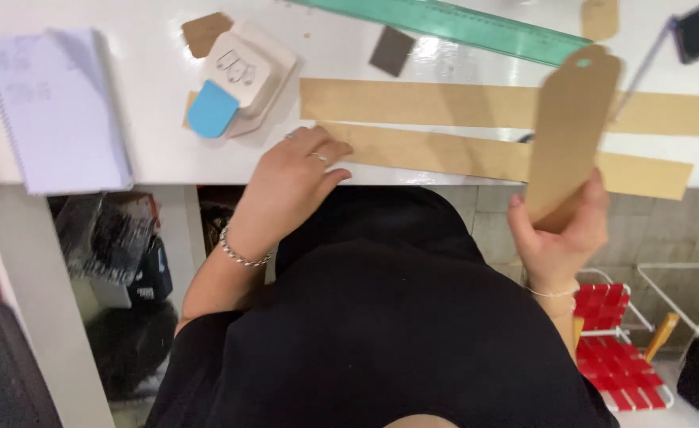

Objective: The person cuts a long strip of brown paper using scissors, then uses a handheld punch tool to create tag shapes from the strip. They also use a stamp and ink pad to mark the tags. The person handles the paper strip, scissors, punch tool, and stamp throughout the process.

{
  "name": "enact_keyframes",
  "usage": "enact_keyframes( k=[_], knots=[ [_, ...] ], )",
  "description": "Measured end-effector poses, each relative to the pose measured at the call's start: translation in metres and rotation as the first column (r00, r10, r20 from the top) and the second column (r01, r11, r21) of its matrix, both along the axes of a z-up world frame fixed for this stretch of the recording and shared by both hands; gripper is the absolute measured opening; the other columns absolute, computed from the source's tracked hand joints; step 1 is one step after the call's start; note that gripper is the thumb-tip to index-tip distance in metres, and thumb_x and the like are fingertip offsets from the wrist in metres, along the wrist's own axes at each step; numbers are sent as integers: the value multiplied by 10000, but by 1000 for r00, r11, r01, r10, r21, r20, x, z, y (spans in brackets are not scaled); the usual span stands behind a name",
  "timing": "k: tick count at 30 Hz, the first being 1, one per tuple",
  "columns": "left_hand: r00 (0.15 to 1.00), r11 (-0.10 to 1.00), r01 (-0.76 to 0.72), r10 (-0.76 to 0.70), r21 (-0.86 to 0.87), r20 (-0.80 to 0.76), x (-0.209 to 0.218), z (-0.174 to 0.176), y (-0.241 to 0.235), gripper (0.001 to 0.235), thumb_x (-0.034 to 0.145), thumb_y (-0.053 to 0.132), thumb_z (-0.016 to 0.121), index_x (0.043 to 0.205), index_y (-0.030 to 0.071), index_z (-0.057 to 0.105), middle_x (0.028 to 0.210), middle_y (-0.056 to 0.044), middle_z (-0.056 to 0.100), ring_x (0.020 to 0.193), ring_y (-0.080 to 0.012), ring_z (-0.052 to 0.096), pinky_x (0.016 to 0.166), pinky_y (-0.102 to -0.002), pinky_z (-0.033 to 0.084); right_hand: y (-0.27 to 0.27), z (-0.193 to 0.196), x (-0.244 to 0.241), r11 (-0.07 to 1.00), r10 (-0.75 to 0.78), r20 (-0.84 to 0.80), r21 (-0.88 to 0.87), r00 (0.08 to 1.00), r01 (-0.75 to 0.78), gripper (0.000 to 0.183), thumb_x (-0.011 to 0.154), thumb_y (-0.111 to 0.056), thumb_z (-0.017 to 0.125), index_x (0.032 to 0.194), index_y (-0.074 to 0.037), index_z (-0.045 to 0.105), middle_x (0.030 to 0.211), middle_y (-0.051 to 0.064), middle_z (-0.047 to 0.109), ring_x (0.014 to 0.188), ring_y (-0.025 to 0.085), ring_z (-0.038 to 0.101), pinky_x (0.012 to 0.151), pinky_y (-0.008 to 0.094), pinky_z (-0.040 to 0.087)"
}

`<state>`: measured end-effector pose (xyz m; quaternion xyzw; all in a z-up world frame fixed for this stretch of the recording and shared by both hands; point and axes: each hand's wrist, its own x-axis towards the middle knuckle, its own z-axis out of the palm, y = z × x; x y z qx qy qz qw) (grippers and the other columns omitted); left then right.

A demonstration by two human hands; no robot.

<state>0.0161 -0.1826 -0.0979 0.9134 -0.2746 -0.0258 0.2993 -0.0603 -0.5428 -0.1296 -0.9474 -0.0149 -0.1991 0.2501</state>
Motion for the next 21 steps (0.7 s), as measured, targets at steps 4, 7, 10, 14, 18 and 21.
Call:
enact_keyframes(
  k=[4,7,10,14,18,21],
  knots=[
    [999,989,-22,25,-145,21,14,4,-14,277,890,143,799,1138,64,703,931,-60,598,836,-250,649,755,-357,565,15,-2,7,987,126,134,81,983,-137,771,805,-38,911,1383,176,449,1179,404,544,1029,608,592,859,599,483],
    [996,890,-31,-12,-454,-91,21,6,-38,314,886,97,807,1179,90,694,930,-50,628,797,-222,657,718,-334,590,24,-7,3,985,113,134,112,985,-128,749,794,-81,902,1371,142,480,1189,352,587,1036,547,625,874,568,496],
    [983,760,-73,-56,-646,-177,28,11,-62,315,924,115,775,1220,100,667,959,-27,650,827,-176,695,759,-326,605,31,-7,-4,975,136,81,167,987,-148,712,809,-145,871,1368,98,503,1242,287,604,1100,469,637,891,536,508],
    [885,570,-87,-331,-817,-326,33,4,-84,356,1088,214,588,1431,168,505,1344,-61,624,1208,-197,673,1038,-323,619,32,-12,-20,996,84,-45,28,996,-82,751,821,-258,854,1423,-32,466,1365,145,617,1149,302,660,895,397,556],
    [863,389,-151,-397,-909,-313,28,-8,-104,292,1068,188,573,1314,32,588,1225,-114,633,999,-249,682,807,-326,710,24,-19,-31,992,121,-37,30,992,-120,792,820,-256,869,1454,-30,451,1405,148,598,1206,304,660,936,395,562],
    [870,443,-242,-295,-863,-395,20,-3,-112,274,1014,143,635,1262,28,623,1117,-107,662,939,-226,685,708,-294,709,17,-17,-37,997,59,-138,-37,989,-65,802,837,-344,828,1497,-105,439,1399,80,618,1166,227,666,788,364,565]
  ],
)
